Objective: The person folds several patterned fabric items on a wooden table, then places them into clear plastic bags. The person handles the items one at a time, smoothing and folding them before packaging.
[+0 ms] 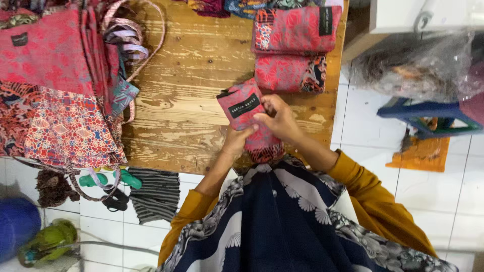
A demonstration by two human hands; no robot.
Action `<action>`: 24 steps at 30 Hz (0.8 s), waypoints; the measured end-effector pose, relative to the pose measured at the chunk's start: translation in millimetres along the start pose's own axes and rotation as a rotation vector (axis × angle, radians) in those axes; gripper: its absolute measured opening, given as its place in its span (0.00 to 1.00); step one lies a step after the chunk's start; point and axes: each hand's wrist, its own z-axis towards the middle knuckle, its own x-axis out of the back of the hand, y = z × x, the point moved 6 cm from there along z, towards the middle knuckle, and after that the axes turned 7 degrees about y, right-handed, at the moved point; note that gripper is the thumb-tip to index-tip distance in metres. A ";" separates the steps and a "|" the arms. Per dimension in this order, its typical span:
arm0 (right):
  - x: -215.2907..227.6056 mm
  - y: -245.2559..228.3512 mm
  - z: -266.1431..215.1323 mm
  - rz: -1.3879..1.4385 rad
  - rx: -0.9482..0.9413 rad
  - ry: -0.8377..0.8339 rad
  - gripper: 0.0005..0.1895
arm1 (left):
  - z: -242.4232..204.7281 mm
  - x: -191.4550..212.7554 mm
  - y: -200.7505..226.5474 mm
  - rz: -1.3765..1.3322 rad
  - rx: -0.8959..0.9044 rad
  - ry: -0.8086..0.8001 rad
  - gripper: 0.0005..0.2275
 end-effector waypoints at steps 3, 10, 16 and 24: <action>-21.3 1.9 8.0 0.242 -0.048 -0.153 0.24 | 1.7 0.2 2.2 0.083 -0.023 -0.148 0.23; -26.8 6.5 -1.8 0.002 -0.043 -0.177 0.16 | -23.7 4.3 7.2 0.091 -0.009 -0.200 0.24; -11.5 -34.1 36.9 0.409 -0.114 -0.471 0.53 | -13.3 -8.5 29.3 0.356 0.048 -0.366 0.27; 48.3 17.6 59.0 0.214 -0.226 -0.127 0.26 | 8.1 1.4 37.4 0.423 0.340 -0.430 0.36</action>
